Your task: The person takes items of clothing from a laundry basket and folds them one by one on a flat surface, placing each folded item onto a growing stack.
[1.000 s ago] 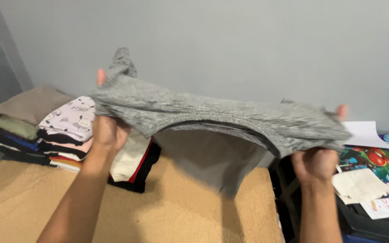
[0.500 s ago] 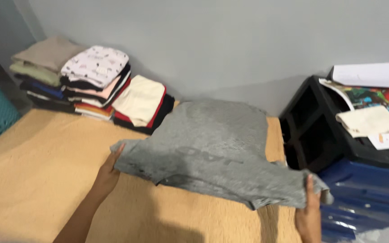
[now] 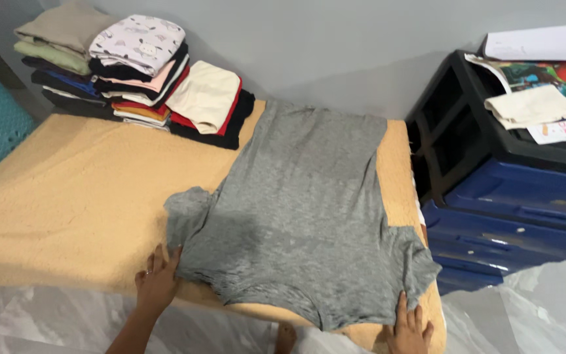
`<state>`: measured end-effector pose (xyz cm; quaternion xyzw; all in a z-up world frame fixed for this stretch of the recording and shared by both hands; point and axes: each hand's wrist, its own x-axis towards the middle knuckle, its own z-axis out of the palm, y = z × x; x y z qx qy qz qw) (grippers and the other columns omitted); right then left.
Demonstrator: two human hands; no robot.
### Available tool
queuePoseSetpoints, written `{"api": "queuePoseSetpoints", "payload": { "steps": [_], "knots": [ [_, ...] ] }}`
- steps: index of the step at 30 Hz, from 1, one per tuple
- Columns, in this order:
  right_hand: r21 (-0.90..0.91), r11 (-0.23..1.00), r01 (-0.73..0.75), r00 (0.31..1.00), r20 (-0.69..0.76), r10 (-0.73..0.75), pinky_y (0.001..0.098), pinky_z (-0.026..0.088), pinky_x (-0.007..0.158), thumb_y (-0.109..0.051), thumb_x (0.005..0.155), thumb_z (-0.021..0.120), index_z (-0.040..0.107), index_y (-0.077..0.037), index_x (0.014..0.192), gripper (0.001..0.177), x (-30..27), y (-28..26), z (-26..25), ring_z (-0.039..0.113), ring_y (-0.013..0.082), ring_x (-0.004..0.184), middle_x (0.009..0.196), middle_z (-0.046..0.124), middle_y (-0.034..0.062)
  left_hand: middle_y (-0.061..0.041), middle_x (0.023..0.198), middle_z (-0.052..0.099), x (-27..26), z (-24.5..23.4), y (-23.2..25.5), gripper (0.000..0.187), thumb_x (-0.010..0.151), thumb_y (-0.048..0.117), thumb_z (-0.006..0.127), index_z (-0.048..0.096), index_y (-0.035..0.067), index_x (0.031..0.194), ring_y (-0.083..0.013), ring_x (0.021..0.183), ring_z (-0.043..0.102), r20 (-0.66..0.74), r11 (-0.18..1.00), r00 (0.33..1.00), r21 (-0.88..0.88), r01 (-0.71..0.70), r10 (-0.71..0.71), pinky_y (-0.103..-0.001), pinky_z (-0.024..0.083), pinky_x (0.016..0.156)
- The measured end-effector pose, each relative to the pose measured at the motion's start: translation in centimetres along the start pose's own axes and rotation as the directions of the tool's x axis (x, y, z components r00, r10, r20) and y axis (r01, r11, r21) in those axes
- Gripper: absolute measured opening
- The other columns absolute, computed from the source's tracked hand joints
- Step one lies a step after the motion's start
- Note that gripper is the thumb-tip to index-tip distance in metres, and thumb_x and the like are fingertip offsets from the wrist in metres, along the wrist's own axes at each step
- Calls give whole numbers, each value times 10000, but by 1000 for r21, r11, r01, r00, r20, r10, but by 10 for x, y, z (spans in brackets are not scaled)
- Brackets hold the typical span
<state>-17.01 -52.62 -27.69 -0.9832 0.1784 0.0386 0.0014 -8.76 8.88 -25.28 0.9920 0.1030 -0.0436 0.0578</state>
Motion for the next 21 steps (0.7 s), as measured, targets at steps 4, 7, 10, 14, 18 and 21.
{"api": "queuePoseSetpoints", "payload": {
  "steps": [4, 7, 10, 14, 18, 21],
  "knots": [
    [267, 961, 78, 997, -39, -70, 618, 213, 1154, -331, 714, 780, 296, -268, 1576, 990, 4, 20, -6, 298, 315, 1483, 1466, 493, 104, -68, 1673, 167, -4, -6, 6, 676, 916, 256, 608, 358, 362, 1535, -315, 1525, 216, 95, 993, 989, 1, 117, -116, -614, 369, 1055],
    [575, 818, 32, 998, 28, -58, 443, 418, 1132, -199, 763, 722, 498, -270, 1543, 815, 7, 36, -9, 528, 289, 1304, 1310, 618, 113, -84, 1583, 300, -16, -4, 38, 580, 902, 275, 626, 459, 303, 1457, -357, 1462, 294, 8, 966, 976, -142, 217, -218, -630, 382, 1040],
    [831, 556, 29, 1000, -27, -13, 325, 482, 1043, -141, 902, 604, 624, -202, 1466, 568, 17, 38, -11, 660, 272, 1222, 1295, 715, 146, -109, 1360, 560, -42, 15, 79, 463, 873, 214, 611, 563, 234, 1333, -335, 1252, 542, -221, 925, 975, -366, -102, 21, -523, 477, 1002],
    [869, 446, -215, 947, 74, 312, 382, 480, 979, -283, 985, 639, 540, -153, 1422, 466, 39, 38, -22, 667, 299, 1158, 1276, 697, 181, -120, 848, 753, -68, 31, 162, 403, 938, 168, 584, 570, 175, 1340, -306, 790, 744, 1, 685, 960, -700, -201, 282, -411, 577, 748],
    [818, 532, -218, 940, 31, 338, 422, 511, 895, -324, 967, 665, 470, -148, 1480, 577, 71, 52, -38, 678, 323, 1015, 1185, 718, 217, -106, 888, 758, -89, 19, 227, 455, 927, 204, 652, 528, 157, 1363, -282, 770, 753, 140, 562, 868, -808, -177, 476, -397, 569, 710],
    [861, 390, -326, 913, 180, 368, 448, 568, 749, -329, 927, 691, 456, -163, 1502, 643, 99, 65, -37, 694, 317, 830, 1087, 712, 219, -125, 839, 774, -94, 18, 261, 474, 932, 222, 659, 517, 138, 1376, -264, 770, 757, 154, 517, 872, -846, -126, 465, -375, 567, 729]
  ]
}}
